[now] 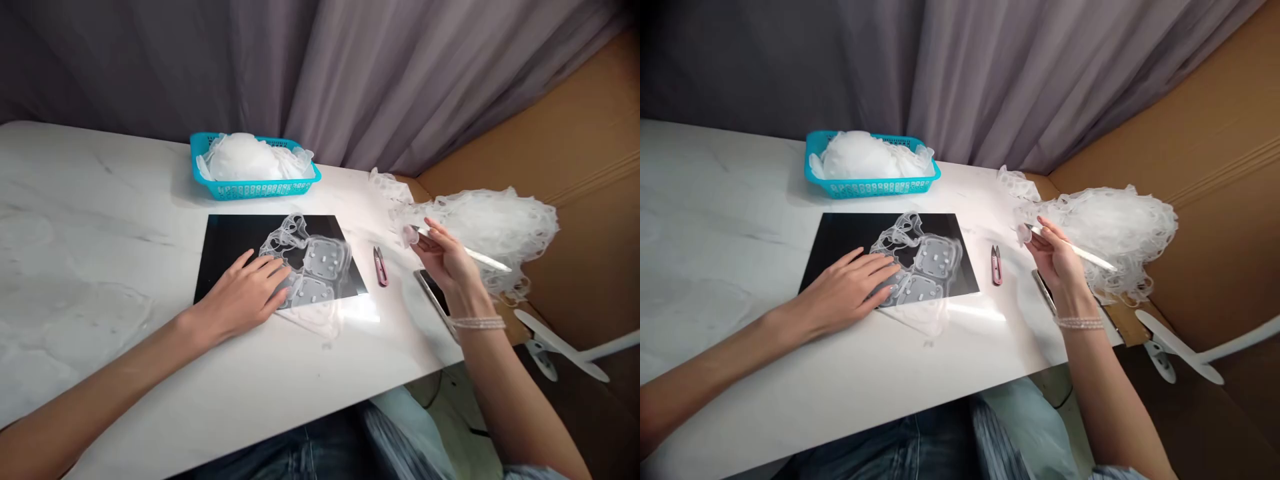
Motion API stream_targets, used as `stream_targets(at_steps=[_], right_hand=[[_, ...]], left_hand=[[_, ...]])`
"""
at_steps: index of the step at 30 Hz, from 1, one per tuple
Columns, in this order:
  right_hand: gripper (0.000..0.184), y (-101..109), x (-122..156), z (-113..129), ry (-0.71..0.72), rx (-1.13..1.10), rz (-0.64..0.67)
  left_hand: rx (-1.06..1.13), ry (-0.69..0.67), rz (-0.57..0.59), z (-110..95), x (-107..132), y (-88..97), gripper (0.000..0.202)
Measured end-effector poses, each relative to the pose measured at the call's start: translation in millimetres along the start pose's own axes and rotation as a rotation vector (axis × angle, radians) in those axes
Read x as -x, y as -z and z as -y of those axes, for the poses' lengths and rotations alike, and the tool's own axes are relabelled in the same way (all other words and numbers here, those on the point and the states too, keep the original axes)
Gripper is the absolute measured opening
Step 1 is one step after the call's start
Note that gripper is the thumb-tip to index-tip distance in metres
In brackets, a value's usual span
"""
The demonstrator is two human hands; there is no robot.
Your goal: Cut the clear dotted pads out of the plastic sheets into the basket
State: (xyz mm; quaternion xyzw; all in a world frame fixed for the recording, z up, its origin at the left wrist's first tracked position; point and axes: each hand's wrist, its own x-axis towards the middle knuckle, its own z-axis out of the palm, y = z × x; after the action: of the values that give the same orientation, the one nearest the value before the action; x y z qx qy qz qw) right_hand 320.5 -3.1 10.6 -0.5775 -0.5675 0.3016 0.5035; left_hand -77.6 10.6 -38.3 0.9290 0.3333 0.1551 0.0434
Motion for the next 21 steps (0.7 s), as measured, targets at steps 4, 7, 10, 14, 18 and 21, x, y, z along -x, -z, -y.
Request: stream_targets(at_steps=[4,7,10,14,18,21], right_hand=[[0.022,-40,29,19,-0.116,-0.37,-0.109],[0.029,-77,40,44,-0.159,-0.439,-0.003],[0.03,-101,43,64,-0.204,-0.53,0.124],[0.032,-114,43,73,-0.176,-0.515,0.199],[0.03,-120,50,78,-0.054,-0.511,0.168],[0.028,-126,61,87,-0.059,-0.539,0.361]], left_hand=[[0.315,0.172,-0.052,-5,-15,15.2,0.039],[0.839,0.479,-0.019,-18,-26,23.6,0.039],[1.421,0.649,0.057,-33,-32,29.3,0.041],[1.773,0.684,0.025,-48,-28,38.4,0.036],[1.841,0.797,-0.013,-57,-22,46.9,0.057],[1.873,0.74,0.035,-61,-21,48.9,0.073]])
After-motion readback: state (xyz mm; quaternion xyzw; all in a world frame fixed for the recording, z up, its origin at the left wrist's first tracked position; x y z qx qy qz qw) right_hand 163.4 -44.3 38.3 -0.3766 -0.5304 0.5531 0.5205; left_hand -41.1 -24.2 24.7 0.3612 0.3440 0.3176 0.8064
